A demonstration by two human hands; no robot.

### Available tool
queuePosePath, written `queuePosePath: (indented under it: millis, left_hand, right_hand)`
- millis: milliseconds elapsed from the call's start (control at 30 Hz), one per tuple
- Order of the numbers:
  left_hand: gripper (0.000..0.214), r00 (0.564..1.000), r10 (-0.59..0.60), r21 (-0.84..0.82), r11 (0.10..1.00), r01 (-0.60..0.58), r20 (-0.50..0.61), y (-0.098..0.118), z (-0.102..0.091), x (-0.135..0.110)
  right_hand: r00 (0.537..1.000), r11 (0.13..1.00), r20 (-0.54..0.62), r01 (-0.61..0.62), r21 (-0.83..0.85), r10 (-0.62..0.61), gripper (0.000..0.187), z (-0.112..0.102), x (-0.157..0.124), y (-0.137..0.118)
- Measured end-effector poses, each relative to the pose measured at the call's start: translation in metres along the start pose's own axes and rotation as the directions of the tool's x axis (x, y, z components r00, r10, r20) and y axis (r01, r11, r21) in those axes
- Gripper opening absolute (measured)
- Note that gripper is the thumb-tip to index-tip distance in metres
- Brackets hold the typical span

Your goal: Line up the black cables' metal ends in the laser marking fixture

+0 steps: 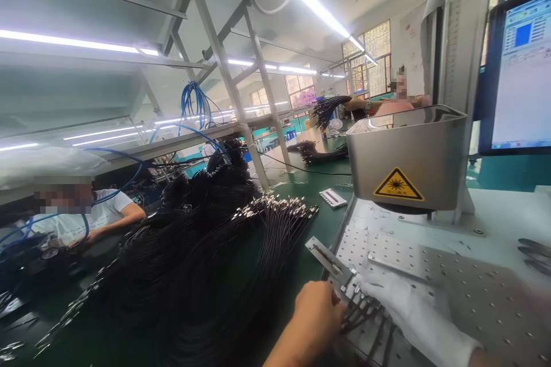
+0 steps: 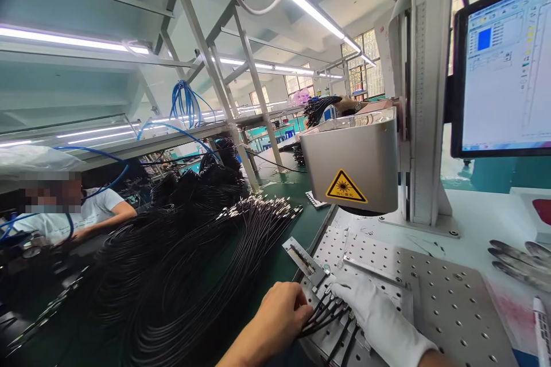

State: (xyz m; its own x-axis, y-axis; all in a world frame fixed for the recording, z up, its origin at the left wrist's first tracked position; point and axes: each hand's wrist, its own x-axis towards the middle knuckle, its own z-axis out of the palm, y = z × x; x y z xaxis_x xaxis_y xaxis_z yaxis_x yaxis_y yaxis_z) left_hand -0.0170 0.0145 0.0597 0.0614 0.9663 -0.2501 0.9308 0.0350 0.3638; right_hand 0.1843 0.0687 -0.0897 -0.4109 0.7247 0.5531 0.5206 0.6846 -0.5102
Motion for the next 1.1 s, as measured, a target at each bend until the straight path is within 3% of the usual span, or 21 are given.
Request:
queuePosePath:
  millis: [100, 167, 233, 300, 367, 467, 533, 633, 733, 800, 900, 1033, 1100]
  left_hand:
    - [0.022, 0.999, 0.007, -0.015, 1.000, -0.007, 0.045, 0.000, -0.003, 0.000]
    - [0.021, 0.999, 0.034, -0.053, 0.998, -0.034, -0.006, 0.000, 0.002, 0.003]
    - [0.016, 0.991, 0.115, -0.048, 0.992, -0.118, -0.062, -0.002, 0.013, 0.008]
    - [0.010, 0.957, 0.271, 0.085, 0.961, -0.263, -0.101, -0.005, 0.033, 0.016]
    - [0.008, 0.874, 0.459, 0.336, 0.858, -0.388, -0.161, -0.011, 0.059, 0.028]
    - [0.005, 0.590, 0.716, 0.644, 0.657, -0.392, -0.372, -0.020, 0.096, 0.043]
    - [0.009, 0.419, 0.792, 0.737, 0.588, -0.333, -0.443, -0.023, 0.111, 0.048]
    - [0.013, 0.264, 0.833, 0.786, 0.549, -0.286, -0.486, -0.020, 0.117, 0.047]
    - [0.022, 0.136, 0.812, 0.769, 0.582, -0.264, -0.568, -0.013, 0.113, 0.041]
    - [0.028, 0.087, 0.769, 0.732, 0.632, -0.255, -0.634, -0.008, 0.111, 0.039]
    - [0.032, 0.052, 0.718, 0.687, 0.681, -0.253, -0.694, -0.001, 0.112, 0.037]
    - [0.031, 0.037, 0.619, 0.591, 0.765, -0.257, -0.785, 0.002, 0.126, 0.040]
    - [0.026, 0.021, 0.641, 0.619, 0.749, -0.237, -0.767, 0.001, 0.134, 0.043]
  right_hand:
    - [1.000, 0.999, 0.003, -0.012, 0.040, 0.012, 0.046, -0.001, -0.001, 0.000]
    - [1.000, 0.998, 0.006, -0.013, 0.062, 0.013, 0.045, -0.001, 0.000, 0.000]
    - [1.000, 0.998, 0.005, -0.009, 0.068, 0.009, 0.045, 0.000, 0.003, -0.001]
    - [1.000, 0.996, 0.016, -0.016, 0.088, 0.015, 0.043, 0.001, 0.007, -0.003]
    - [0.999, 0.994, 0.029, -0.032, 0.108, 0.029, 0.042, 0.003, 0.011, -0.004]
    - [0.998, 0.991, 0.035, -0.060, 0.121, 0.057, 0.044, 0.004, 0.012, -0.003]
    - [0.997, 0.989, 0.028, -0.070, 0.129, 0.067, 0.044, 0.005, 0.009, 0.000]
    - [0.997, 0.988, 0.025, -0.072, 0.140, 0.069, 0.044, 0.006, 0.005, 0.005]
    - [0.992, 0.977, 0.053, -0.120, 0.176, 0.112, 0.048, 0.008, 0.003, 0.009]
    - [0.988, 0.968, 0.066, -0.154, 0.199, 0.143, 0.050, 0.011, 0.003, 0.010]
    - [0.986, 0.967, 0.047, -0.169, 0.190, 0.163, 0.048, 0.014, 0.002, 0.010]
    - [0.986, 0.976, 0.012, -0.168, 0.142, 0.168, 0.049, 0.013, -0.001, 0.009]
    - [0.988, 0.979, 0.019, -0.156, 0.131, 0.155, 0.051, 0.011, -0.002, 0.012]
